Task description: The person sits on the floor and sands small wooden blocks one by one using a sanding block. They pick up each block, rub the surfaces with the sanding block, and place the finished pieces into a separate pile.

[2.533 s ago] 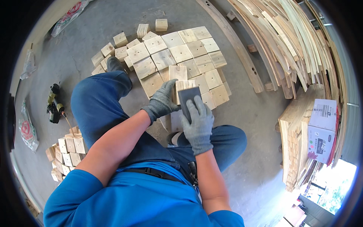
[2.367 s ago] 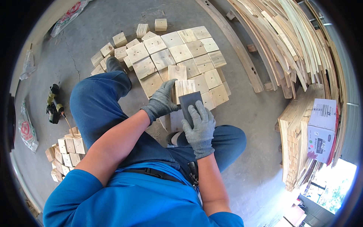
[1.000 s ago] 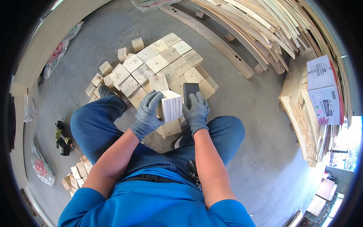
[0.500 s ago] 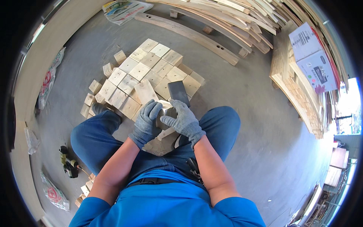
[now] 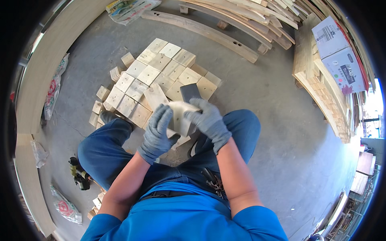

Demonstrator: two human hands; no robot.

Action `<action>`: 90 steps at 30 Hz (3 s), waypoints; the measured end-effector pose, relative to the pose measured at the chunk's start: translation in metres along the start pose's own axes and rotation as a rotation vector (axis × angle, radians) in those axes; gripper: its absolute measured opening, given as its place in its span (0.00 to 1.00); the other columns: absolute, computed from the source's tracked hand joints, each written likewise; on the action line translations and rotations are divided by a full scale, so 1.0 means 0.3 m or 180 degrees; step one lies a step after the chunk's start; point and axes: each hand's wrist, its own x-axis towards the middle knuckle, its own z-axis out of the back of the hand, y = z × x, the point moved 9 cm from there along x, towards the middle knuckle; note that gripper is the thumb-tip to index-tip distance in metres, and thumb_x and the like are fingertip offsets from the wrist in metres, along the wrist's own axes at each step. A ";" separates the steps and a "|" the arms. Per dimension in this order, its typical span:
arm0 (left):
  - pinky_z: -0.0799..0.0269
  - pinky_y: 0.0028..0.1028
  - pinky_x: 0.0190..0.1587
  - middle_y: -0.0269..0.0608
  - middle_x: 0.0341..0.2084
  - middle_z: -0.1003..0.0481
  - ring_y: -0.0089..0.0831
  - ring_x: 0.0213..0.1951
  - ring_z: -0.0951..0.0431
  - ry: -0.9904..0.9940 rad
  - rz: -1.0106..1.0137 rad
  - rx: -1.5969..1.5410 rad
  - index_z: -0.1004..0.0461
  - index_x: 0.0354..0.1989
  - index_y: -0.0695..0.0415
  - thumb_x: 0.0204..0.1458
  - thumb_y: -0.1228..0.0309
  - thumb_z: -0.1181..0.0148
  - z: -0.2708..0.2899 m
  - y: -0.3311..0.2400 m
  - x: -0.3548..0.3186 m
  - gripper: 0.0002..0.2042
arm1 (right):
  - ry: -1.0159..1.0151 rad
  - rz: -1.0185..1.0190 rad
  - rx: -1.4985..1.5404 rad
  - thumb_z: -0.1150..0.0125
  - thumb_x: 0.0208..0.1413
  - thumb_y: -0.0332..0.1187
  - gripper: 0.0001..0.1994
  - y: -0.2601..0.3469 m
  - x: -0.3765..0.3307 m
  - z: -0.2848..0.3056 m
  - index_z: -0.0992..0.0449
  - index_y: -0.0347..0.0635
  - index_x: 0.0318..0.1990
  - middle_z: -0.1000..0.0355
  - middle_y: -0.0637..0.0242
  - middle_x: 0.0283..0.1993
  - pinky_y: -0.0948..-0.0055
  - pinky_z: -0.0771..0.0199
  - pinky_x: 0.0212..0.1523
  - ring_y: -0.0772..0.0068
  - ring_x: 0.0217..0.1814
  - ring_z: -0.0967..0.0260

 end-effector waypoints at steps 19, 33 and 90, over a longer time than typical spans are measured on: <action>0.26 0.44 0.67 0.55 0.64 0.28 0.54 0.64 0.24 0.0025 0.1400 -0.0206 0.29 0.67 0.56 0.49 0.73 0.22 0.055 0.315 -0.002 0.34 | -0.1308 -0.1337 0.1585 0.36 0.70 0.44 0.23 -0.607 0.752 0.488 0.23 0.34 0.60 0.21 0.52 0.55 0.47 0.16 0.54 0.52 0.55 0.21; 0.27 0.42 0.67 0.54 0.61 0.25 0.50 0.63 0.23 0.0241 0.2014 -0.0689 0.25 0.63 0.60 0.48 0.73 0.22 -0.053 0.452 0.050 0.30 | -0.0626 -0.0782 -0.1000 0.43 0.72 0.49 0.23 -0.618 0.960 0.289 0.19 0.40 0.59 0.17 0.50 0.57 0.57 0.23 0.63 0.52 0.60 0.20; 0.20 0.41 0.57 0.50 0.47 0.14 0.48 0.50 0.14 0.1026 0.1607 -0.0206 0.14 0.52 0.54 0.61 0.64 0.36 -0.059 0.201 -0.204 0.15 | -0.0400 0.0597 -0.0580 0.29 0.66 0.38 0.18 -0.056 -0.121 -0.138 0.17 0.38 0.58 0.15 0.55 0.48 0.67 0.20 0.55 0.64 0.51 0.17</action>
